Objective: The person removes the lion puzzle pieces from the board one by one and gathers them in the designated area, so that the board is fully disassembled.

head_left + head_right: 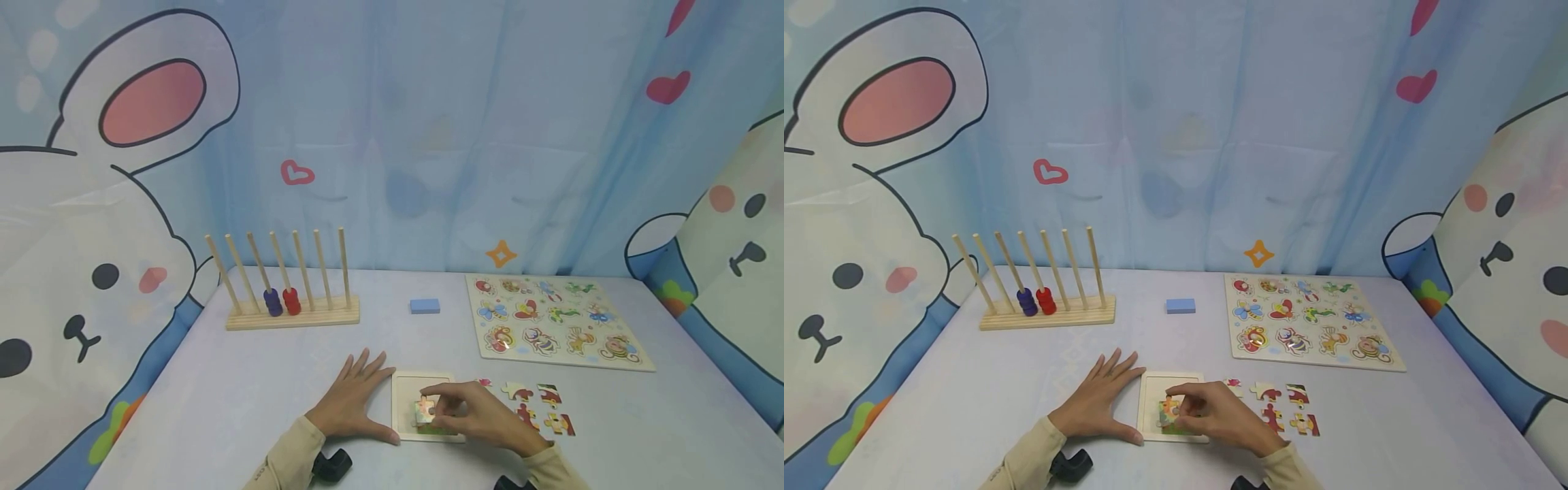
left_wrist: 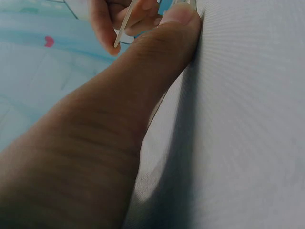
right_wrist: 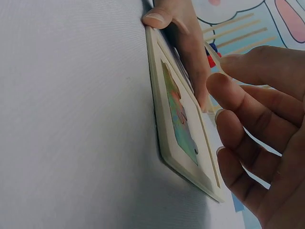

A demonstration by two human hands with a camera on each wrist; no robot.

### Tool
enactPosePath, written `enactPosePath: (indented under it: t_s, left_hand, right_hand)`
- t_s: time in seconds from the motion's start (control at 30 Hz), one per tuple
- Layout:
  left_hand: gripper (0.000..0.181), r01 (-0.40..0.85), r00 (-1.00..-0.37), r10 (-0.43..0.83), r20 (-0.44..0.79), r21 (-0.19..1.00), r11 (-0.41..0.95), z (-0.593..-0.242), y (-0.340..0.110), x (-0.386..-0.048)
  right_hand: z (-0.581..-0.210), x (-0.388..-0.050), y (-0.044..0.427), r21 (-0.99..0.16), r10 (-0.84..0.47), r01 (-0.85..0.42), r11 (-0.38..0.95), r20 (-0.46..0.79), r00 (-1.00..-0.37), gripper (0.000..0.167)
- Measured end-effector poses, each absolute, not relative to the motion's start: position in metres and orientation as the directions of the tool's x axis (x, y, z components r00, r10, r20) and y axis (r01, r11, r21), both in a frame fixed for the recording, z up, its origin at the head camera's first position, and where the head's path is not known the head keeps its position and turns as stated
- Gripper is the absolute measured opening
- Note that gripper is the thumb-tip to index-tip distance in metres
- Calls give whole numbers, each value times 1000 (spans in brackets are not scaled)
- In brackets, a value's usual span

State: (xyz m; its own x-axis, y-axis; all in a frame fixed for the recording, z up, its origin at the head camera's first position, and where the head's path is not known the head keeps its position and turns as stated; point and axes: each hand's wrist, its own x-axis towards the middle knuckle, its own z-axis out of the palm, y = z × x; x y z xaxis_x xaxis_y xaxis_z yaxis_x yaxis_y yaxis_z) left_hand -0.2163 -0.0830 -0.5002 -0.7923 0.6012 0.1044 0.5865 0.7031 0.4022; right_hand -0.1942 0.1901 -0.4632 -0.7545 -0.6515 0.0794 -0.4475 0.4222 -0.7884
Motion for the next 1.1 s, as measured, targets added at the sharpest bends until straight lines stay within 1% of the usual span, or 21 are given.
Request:
enactPosePath:
  t_s: [0.47, 0.7, 1.1]
  left_hand:
    - [110, 567, -803, 590, 81, 409, 715, -499, -82, -216]
    - [109, 577, -796, 598, 96, 423, 699, -498, -83, -216]
    - [110, 563, -805, 588, 81, 417, 714, -497, -82, -215]
  right_hand:
    - [-463, -186, 213, -836, -645, -396, 380, 67, -761, 42]
    - [-463, -179, 229, -846, -621, -380, 373, 77, -780, 43]
    - [-460, -173, 258, -821, -586, -353, 449, 28, -810, 46]
